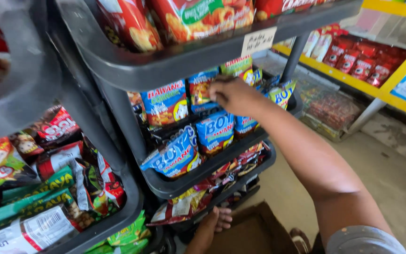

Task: The person sits on the floor and restocks snack packets onto a black wire rack from a cardboard box. They then stand up, pick up scattered packets from the floor, and place them into a box before moving to another rack to continue restocking.

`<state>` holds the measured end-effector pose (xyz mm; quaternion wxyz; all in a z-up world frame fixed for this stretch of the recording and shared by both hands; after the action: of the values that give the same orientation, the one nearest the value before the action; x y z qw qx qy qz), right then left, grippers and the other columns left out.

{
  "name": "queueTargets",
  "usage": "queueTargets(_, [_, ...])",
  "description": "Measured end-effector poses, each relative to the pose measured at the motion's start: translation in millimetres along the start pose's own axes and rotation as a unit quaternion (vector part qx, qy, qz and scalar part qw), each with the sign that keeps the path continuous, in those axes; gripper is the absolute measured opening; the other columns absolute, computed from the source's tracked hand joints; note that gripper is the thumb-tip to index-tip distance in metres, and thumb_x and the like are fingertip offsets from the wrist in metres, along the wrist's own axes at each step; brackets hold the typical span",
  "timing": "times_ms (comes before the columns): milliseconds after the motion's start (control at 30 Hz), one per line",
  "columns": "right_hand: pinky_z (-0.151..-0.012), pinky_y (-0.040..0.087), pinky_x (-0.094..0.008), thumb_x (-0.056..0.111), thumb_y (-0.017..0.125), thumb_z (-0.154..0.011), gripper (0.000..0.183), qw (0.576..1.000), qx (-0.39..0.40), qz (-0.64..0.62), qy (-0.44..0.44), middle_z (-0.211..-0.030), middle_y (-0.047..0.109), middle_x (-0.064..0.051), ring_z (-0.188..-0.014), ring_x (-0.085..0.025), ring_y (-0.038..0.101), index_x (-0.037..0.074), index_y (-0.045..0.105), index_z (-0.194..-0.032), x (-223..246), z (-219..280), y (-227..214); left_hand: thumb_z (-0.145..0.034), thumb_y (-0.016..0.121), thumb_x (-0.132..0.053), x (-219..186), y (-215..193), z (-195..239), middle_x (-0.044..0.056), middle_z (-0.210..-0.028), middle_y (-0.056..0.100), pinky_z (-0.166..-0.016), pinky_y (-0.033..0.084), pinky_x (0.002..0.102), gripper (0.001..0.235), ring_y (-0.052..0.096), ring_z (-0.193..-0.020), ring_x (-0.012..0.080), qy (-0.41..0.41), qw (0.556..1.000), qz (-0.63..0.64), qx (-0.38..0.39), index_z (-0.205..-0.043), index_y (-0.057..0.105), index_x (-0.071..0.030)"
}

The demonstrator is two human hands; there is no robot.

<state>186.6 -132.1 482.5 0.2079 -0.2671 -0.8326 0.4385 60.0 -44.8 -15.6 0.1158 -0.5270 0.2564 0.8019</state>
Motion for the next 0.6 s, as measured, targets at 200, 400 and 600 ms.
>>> queueTargets(200, [-0.072,0.051,-0.038,0.009,0.072,-0.098,0.011,0.982,-0.060,-0.145,0.107,-0.090,0.065,-0.009,-0.081,-0.025,0.065,0.003,0.063,-0.096,62,90,-20,-0.092,0.050,-0.070,12,-15,-6,0.004,-0.098,0.076,-0.067,0.046,0.028,0.073,0.070,-0.080,0.0132,0.028,0.992,0.120,0.002,-0.122,0.071,-0.006])
queueTargets(400, [-0.068,0.052,-0.037,0.030,0.067,-0.093,0.020,0.812,0.424,-0.349,0.199,-0.086,0.072,-0.005,-0.075,-0.022,0.067,0.011,0.070,-0.097,77,262,192,-0.105,0.057,-0.038,8,-42,11,0.009,-0.103,0.074,-0.083,0.056,0.031,0.042,0.068,-0.088,0.0142,0.094,0.981,0.108,-0.131,-0.121,0.070,-0.001])
queueTargets(600, [-0.084,0.053,-0.046,0.026,0.062,-0.090,0.028,0.749,0.478,-0.280,0.363,-0.109,0.074,-0.012,-0.099,-0.031,0.068,0.013,0.075,-0.110,-17,499,450,-0.106,0.057,-0.027,-40,-17,30,0.009,-0.111,0.071,-0.089,0.058,0.033,0.031,0.070,-0.101,0.0167,0.108,0.984,-0.047,-0.135,-0.117,0.068,0.000])
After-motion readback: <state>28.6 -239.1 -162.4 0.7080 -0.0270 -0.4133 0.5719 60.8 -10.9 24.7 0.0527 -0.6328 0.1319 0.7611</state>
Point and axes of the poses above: each hand's wrist, its own z-axis away from the middle knuckle, its own y-axis out of the palm, x = y × z, the point moved 9 cm from there along -z, towards the middle knuckle
